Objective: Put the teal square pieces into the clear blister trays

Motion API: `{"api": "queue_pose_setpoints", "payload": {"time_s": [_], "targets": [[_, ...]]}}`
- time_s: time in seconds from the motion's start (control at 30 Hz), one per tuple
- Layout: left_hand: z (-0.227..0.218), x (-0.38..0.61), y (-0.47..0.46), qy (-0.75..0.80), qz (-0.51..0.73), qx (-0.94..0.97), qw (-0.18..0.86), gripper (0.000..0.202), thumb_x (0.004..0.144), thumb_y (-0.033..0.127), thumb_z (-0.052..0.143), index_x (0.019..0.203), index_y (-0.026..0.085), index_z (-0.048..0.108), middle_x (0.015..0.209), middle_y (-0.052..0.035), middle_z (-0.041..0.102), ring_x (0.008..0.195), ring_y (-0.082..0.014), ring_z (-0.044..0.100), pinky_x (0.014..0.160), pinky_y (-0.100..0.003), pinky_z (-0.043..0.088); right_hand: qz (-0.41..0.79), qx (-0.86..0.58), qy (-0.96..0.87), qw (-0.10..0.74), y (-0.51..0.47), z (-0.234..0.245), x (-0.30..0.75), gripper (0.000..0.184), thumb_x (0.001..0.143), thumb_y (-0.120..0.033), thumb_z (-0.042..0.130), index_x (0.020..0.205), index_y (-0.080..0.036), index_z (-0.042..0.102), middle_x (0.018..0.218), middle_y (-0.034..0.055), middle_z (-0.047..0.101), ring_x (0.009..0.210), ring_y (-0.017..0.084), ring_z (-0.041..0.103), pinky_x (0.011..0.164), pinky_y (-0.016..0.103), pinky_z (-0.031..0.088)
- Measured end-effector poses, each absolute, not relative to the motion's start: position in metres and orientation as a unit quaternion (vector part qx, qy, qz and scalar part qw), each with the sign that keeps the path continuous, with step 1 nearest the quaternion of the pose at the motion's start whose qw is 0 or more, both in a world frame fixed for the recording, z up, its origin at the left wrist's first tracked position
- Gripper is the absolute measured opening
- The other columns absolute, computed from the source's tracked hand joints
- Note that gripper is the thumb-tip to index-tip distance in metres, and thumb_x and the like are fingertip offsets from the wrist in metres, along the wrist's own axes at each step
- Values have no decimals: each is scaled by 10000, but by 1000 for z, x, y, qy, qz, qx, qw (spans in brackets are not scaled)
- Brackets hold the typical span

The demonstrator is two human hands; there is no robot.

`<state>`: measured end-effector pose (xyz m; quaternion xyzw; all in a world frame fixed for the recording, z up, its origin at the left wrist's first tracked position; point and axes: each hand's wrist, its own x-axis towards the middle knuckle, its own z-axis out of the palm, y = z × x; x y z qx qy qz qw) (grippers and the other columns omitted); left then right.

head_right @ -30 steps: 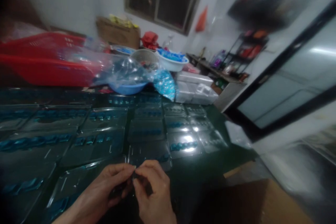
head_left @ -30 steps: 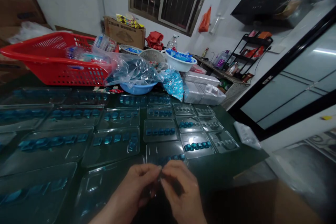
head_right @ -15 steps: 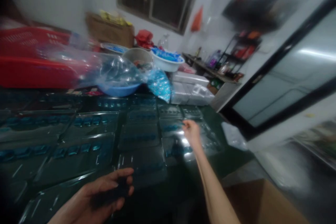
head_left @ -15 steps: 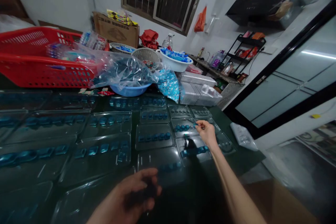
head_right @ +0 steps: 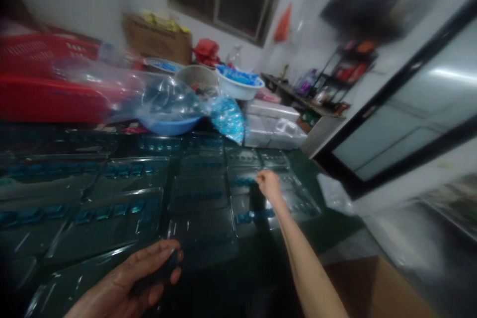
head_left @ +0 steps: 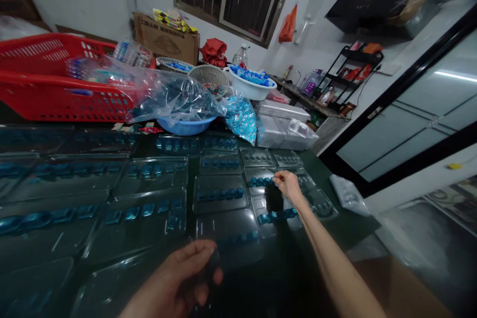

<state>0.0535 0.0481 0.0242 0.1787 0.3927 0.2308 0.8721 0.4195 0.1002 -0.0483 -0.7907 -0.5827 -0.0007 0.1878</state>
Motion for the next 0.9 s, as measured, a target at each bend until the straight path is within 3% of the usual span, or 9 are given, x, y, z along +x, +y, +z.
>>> {"api": "queue_pose_setpoints", "payload": {"time_s": [0.1, 0.17, 0.27, 0.37, 0.6, 0.73, 0.9], "targets": [[22, 53, 48, 404, 232, 190, 864, 216, 681, 192, 635, 863, 98, 567, 802, -94, 577, 658, -175, 567, 480, -213, 419, -16, -796, -586, 152, 102, -46, 413, 222, 817, -305, 474, 776, -100, 546, 764, 19, 548, 707, 106, 521, 684, 286, 433], [21, 53, 48, 434, 250, 191, 844, 251, 681, 177, 631, 905, 84, 565, 868, -118, 578, 732, -219, 578, 537, -246, 454, -32, -800, -584, 130, 102, -46, 405, 212, 821, -290, 467, 762, -99, 538, 788, 25, 537, 733, 112, 513, 698, 296, 427], [23, 51, 49, 444, 274, 179, 834, 275, 651, 87, 626, 919, 71, 569, 1021, -138, 544, 884, -301, 549, 670, -318, 484, -49, -804, -583, 107, 101, -46, 394, 198, 829, -272, 452, 783, -96, 529, 847, 41, 522, 771, 122, 502, 714, 303, 419], [29, 46, 50, 433, 272, 160, 844, 298, 630, 2, 597, 921, 58, 564, 1054, -144, 529, 937, -317, 524, 732, -328, 477, -50, -800, -591, 93, 100, -43, 391, 199, 829, -276, 452, 812, -92, 528, 863, 50, 517, 773, 124, 500, 711, 302, 418], [29, 36, 46, 452, 255, 186, 834, 407, 615, 49, 656, 993, 96, 513, 913, -112, 568, 858, -265, 564, 605, -255, 466, -2, -746, -660, 90, 96, -38, 420, 217, 831, -273, 458, 955, -107, 520, 848, 38, 541, 745, 116, 524, 692, 295, 441], [24, 36, 45, 423, 228, 200, 854, 406, 662, 120, 644, 1030, 118, 475, 853, -94, 572, 737, -184, 577, 524, -213, 413, 19, -714, -695, 90, 98, -36, 429, 193, 823, -265, 472, 905, -105, 544, 850, 35, 554, 777, 121, 529, 715, 304, 440], [14, 38, 46, 421, 212, 196, 860, 377, 662, 162, 654, 997, 153, 482, 783, -45, 553, 668, -150, 561, 450, -191, 340, 38, -720, -689, 76, 103, -33, 428, 217, 824, -298, 469, 847, -97, 548, 819, 31, 557, 748, 117, 535, 704, 300, 446]]}}
